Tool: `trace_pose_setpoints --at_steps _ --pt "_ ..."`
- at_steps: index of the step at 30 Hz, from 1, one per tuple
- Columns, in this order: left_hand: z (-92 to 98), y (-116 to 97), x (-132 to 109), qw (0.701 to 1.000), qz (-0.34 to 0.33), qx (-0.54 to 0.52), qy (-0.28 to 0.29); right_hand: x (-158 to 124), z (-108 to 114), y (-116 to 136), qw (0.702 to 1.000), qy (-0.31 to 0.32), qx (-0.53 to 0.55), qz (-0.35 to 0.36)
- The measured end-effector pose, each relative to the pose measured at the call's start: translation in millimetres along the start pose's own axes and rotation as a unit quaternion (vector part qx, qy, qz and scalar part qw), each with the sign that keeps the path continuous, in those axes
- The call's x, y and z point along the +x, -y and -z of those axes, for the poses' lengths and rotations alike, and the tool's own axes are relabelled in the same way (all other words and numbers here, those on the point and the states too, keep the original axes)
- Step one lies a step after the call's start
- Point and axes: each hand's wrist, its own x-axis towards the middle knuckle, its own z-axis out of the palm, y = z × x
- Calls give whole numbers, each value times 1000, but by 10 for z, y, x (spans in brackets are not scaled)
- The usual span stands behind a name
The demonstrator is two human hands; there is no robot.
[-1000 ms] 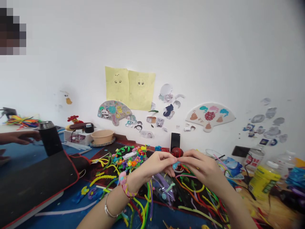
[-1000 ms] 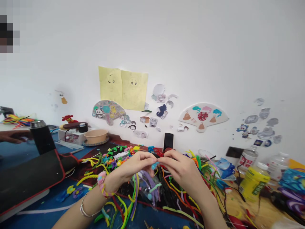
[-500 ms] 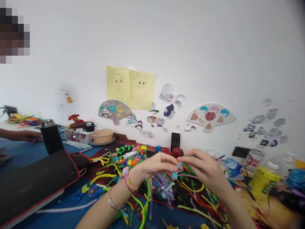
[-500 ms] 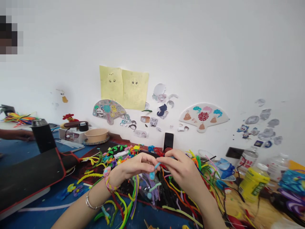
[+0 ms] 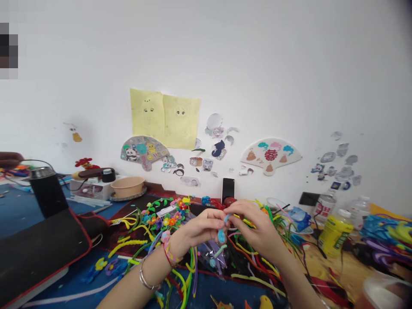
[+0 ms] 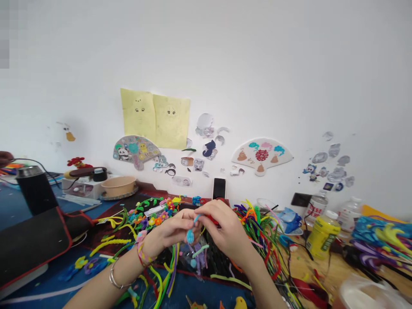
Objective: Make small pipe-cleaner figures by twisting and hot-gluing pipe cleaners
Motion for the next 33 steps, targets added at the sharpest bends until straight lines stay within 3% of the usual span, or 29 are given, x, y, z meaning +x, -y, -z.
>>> trace_pose_setpoints --at_steps 8,22,33 --pt "-26 66 36 999 -34 -9 -26 -8 -21 34 999 -13 -16 -43" --pt "-59 108 71 985 -132 -73 -79 -12 -237 188 987 -104 -4 -122" --pt "-178 89 84 950 -270 -2 -158 23 -219 285 979 -158 21 -126"
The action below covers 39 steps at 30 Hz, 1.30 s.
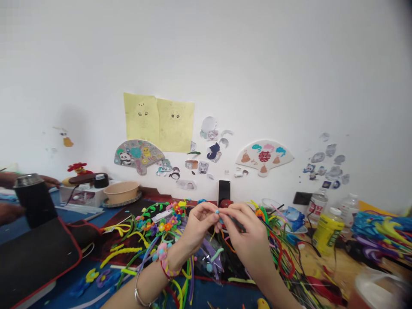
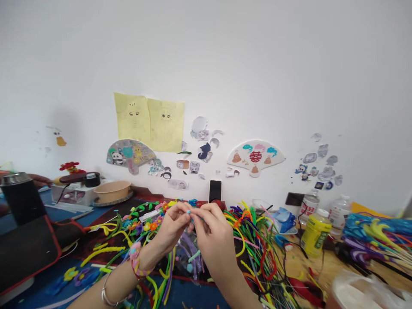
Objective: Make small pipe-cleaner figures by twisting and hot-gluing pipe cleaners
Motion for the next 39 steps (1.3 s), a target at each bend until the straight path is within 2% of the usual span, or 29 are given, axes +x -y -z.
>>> trace_pose_setpoints --at_steps 7,12,17,20,23,25,28,31,34,37,39 --pt "13 -27 -17 993 -67 78 -49 -55 -6 -12 999 32 -6 26" --pt "22 -69 -34 981 -103 143 -75 -45 -29 -12 999 -1 -8 41" --pt "43 -105 -30 967 -146 193 -77 -44 -35 34 999 -38 11 14" --pt "41 -126 -29 957 -175 218 -73 -62 -49 49 996 -55 57 -43" --pt "25 -140 -42 942 -218 244 -73 -54 -74 31 964 -61 181 -183" --pt "19 -140 -50 930 -249 261 -75 -31 -93 8 922 -54 272 -269" --pt "39 -140 -49 907 -293 293 -68 4 -113 -18 863 -15 371 -343" --pt "97 -176 -47 884 -331 328 -32 12 -111 -15 821 47 436 -366" --pt "159 -257 -76 857 -348 379 36 0 -95 7 805 61 456 -376" --pt "201 -341 -128 821 -334 453 95 -7 -78 30 793 66 456 -398" --pt "220 -388 -154 847 -289 438 93 -2 -59 37 793 86 460 -390"
